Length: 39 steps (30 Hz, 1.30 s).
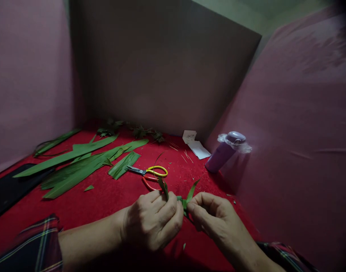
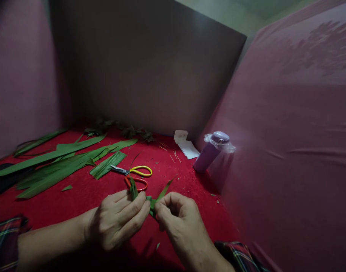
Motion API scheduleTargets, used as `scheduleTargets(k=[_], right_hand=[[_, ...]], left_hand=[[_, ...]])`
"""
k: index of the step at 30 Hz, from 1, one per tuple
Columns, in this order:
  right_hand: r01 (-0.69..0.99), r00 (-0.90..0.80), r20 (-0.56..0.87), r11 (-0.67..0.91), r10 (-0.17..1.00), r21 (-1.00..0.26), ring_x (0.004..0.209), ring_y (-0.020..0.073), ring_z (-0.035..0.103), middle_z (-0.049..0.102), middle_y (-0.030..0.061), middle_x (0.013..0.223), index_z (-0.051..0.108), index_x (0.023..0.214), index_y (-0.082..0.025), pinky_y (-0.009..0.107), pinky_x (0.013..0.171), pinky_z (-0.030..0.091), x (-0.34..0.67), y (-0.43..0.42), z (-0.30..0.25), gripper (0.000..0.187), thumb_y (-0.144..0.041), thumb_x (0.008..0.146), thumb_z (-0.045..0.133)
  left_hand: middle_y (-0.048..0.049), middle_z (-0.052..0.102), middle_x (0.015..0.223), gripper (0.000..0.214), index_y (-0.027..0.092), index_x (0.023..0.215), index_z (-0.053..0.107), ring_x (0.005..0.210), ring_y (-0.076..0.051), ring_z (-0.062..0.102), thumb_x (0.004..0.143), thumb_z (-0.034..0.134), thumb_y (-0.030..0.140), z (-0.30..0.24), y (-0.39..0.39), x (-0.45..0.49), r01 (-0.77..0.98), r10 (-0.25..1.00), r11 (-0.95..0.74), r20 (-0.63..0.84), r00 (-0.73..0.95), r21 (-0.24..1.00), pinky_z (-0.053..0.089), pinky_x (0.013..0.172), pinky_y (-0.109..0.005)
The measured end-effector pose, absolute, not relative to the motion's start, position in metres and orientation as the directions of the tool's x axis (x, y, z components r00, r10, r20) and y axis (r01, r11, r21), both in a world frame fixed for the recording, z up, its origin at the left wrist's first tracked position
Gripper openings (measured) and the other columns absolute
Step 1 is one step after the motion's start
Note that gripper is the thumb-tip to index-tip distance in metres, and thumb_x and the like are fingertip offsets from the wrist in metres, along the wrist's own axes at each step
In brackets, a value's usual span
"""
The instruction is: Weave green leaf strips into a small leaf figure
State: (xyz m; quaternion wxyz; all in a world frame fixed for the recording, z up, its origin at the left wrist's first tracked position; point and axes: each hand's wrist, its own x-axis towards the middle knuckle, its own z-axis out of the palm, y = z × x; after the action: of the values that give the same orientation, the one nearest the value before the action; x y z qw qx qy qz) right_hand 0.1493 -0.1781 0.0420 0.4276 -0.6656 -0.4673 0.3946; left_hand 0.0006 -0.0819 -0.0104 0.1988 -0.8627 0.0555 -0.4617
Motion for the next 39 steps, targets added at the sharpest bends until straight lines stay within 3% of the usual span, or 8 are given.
scheduleTargets(k=[4,22,27,31,33,36,39], right_hand=[[0.290,0.261,-0.124,-0.200,0.957,-0.936,0.049,0.0084,0.037,0.043,-0.0042,0.051,0.048,0.057,-0.016,0.022,0.047,0.033,0.148,-0.180,0.041,0.032,-0.043,0.072,0.058],[0.440,0.266,-0.111,-0.223,0.958,-0.870,0.051,0.0092,0.036,0.041,-0.0045,0.055,0.045,0.060,-0.018,0.022,0.047,0.030,0.151,-0.178,0.035,0.021,-0.028,0.078,0.048],[0.615,0.180,0.048,-0.075,0.982,-0.785,0.054,0.0101,0.041,0.046,-0.0040,0.058,0.050,0.066,-0.018,0.022,0.050,0.034,0.157,-0.183,0.033,0.019,-0.029,0.082,0.051],[0.766,0.045,0.240,0.120,0.970,-0.632,0.057,0.0111,0.047,0.054,-0.0017,0.065,0.058,0.075,-0.019,0.022,0.053,0.038,0.162,-0.186,0.038,0.006,-0.019,0.081,0.054],[0.802,-0.033,0.319,0.216,0.947,-0.557,0.061,0.0120,0.051,0.058,0.0005,0.072,0.060,0.082,-0.020,0.023,0.056,0.040,0.164,-0.187,0.039,0.008,-0.015,0.081,0.053],[0.820,-0.100,0.352,0.278,0.931,-0.501,0.061,0.0128,0.054,0.060,0.0020,0.072,0.063,0.085,-0.020,0.023,0.056,0.041,0.166,-0.188,0.038,0.012,-0.014,0.082,0.052],[0.799,-0.044,0.340,0.237,0.940,-0.552,0.057,0.0122,0.053,0.060,0.0015,0.068,0.063,0.080,-0.019,0.023,0.054,0.040,0.164,-0.188,0.034,0.010,-0.018,0.082,0.053]], left_hand=[[-0.0188,0.067,0.089,0.032,0.000,0.106,0.058,0.074,-0.020,0.064,0.084,0.037,0.011,-0.011,-0.082,0.000,0.099,-0.261,-0.916,0.766,0.588,-0.389,0.053,0.059,-0.032],[-0.0161,0.066,0.089,0.028,0.002,0.099,0.060,0.073,-0.019,0.063,0.082,0.039,0.010,-0.008,-0.083,0.000,0.089,-0.270,-0.910,0.742,0.614,-0.405,0.052,0.060,-0.032],[-0.0152,0.066,0.086,0.027,0.002,0.097,0.060,0.072,-0.018,0.063,0.083,0.038,0.009,-0.006,-0.083,0.000,0.088,-0.274,-0.912,0.756,0.594,-0.400,0.053,0.060,-0.032],[-0.0154,0.066,0.085,0.028,0.001,0.097,0.061,0.072,-0.019,0.063,0.082,0.038,0.008,-0.005,-0.083,0.001,0.085,-0.275,-0.910,0.746,0.606,-0.405,0.053,0.057,-0.031],[-0.0156,0.066,0.085,0.028,0.001,0.097,0.061,0.072,-0.020,0.064,0.082,0.039,0.008,-0.005,-0.084,0.001,0.083,-0.278,-0.908,0.739,0.613,-0.411,0.053,0.056,-0.032],[-0.0152,0.067,0.084,0.027,0.001,0.095,0.062,0.073,-0.020,0.064,0.081,0.040,0.008,-0.005,-0.085,0.001,0.087,-0.285,-0.905,0.745,0.603,-0.417,0.053,0.057,-0.031],[-0.0150,0.067,0.085,0.027,0.003,0.095,0.062,0.075,-0.020,0.064,0.082,0.039,0.009,-0.006,-0.086,0.001,0.085,-0.280,-0.910,0.752,0.597,-0.406,0.052,0.059,-0.031]])
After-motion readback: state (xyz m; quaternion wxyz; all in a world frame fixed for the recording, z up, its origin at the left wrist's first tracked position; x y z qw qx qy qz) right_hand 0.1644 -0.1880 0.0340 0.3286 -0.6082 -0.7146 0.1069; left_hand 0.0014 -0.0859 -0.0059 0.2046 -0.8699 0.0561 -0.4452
